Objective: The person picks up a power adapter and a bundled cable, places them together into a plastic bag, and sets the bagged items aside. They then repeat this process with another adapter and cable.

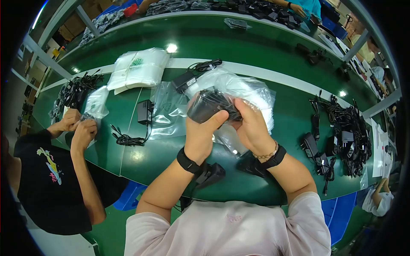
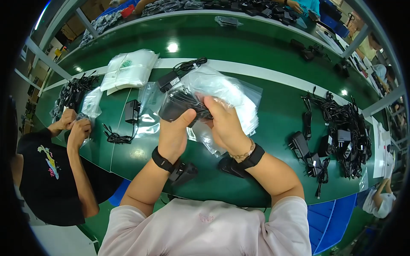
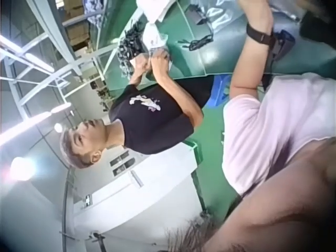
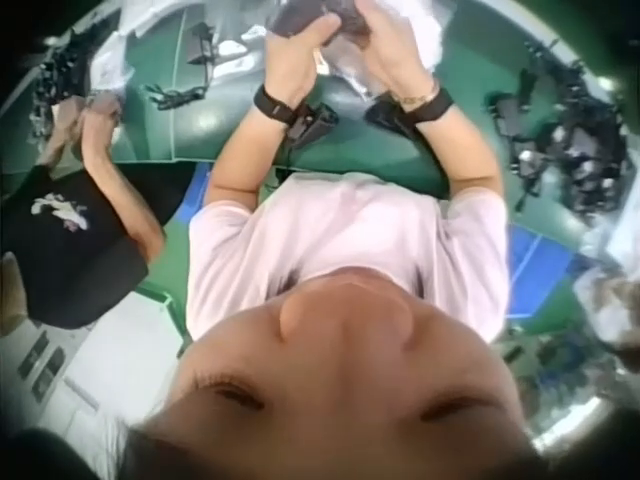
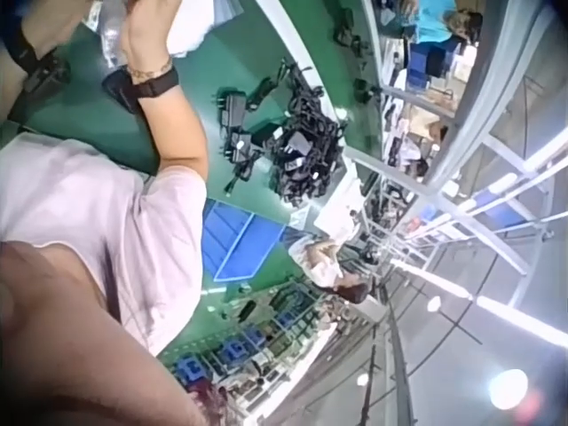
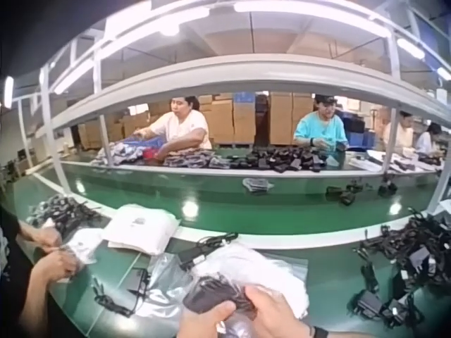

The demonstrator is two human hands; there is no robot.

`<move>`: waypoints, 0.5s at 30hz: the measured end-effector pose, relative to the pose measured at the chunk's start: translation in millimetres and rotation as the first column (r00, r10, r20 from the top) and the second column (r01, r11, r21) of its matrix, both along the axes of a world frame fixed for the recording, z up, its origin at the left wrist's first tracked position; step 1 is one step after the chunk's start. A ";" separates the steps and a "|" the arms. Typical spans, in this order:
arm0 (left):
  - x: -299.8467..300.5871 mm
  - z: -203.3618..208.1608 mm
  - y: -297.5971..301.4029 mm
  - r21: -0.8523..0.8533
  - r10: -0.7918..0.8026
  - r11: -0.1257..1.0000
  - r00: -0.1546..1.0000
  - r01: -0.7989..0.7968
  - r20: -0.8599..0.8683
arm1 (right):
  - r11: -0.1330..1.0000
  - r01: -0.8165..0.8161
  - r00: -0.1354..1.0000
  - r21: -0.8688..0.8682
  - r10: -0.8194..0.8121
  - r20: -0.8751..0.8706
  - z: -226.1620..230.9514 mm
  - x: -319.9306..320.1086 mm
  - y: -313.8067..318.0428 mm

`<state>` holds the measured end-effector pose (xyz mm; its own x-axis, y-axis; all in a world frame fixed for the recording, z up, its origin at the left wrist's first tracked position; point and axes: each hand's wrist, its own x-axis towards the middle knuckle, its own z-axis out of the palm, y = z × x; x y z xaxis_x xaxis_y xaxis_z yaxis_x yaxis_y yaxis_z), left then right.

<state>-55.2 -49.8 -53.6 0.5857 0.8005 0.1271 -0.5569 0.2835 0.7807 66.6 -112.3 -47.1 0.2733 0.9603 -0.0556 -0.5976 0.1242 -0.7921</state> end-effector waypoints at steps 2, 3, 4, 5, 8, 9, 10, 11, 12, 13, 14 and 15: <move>-2.2 11.2 -1.3 0.076 0.151 0.987 0.980 -0.142 -0.129 | 0.999 0.042 0.999 -0.018 -0.042 0.034 4.5 7.8 -5.7; -3.6 14.2 1.5 0.127 0.235 0.969 0.954 -0.214 -0.187 | 0.995 0.085 0.915 0.045 -0.096 0.392 7.7 12.5 -6.0; -5.5 13.4 6.5 0.126 0.238 0.968 0.954 -0.217 -0.184 | 0.988 0.100 0.705 0.120 -0.155 0.692 10.0 16.3 -5.9; -8.2 11.0 13.2 0.262 0.205 0.955 0.946 -0.138 -0.252 | 0.977 0.085 0.398 0.195 -0.212 0.892 10.8 18.6 -5.0; -14.4 3.9 21.1 0.486 0.170 0.872 0.899 0.053 -0.404 | 0.911 -0.010 0.274 0.413 -0.394 0.877 -1.7 13.2 -0.6; -13.4 0.9 20.4 0.450 0.173 0.893 0.927 -0.005 -0.334 | 0.857 -0.067 0.218 0.511 -0.487 0.846 -5.1 11.5 0.4; -12.4 -1.3 19.3 0.410 0.180 0.910 0.948 -0.060 -0.262 | 0.859 -0.070 0.222 0.508 -0.483 0.847 -6.2 11.1 -0.3; -12.8 -3.8 20.0 0.365 0.190 0.924 0.964 -0.111 -0.187 | 0.933 0.028 0.566 0.358 -0.310 0.764 -0.2 8.9 0.0; -14.4 -6.6 20.9 0.363 0.192 0.925 0.963 -0.113 -0.189 | 0.984 0.056 0.835 0.171 -0.140 0.533 5.9 7.0 0.2; -16.3 -9.8 21.2 0.456 0.263 0.878 0.941 -0.142 -0.213 | 1.000 0.010 0.981 -0.019 -0.006 0.194 8.9 5.5 0.9; -18.5 -12.2 21.0 0.546 0.335 0.822 0.914 -0.164 -0.230 | 1.000 0.008 0.981 -0.021 -0.004 0.194 9.2 6.3 2.2; -20.9 -13.8 20.5 0.630 0.406 0.756 0.882 -0.177 -0.238 | 0.997 -0.058 0.996 -0.056 0.062 0.064 9.8 9.2 3.7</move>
<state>-76.1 -29.3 -67.3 0.4303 0.7774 0.4588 -0.2013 -0.4128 0.8883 75.8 -108.6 -37.3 0.2200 0.9712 -0.0915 -0.5492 0.0458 -0.8344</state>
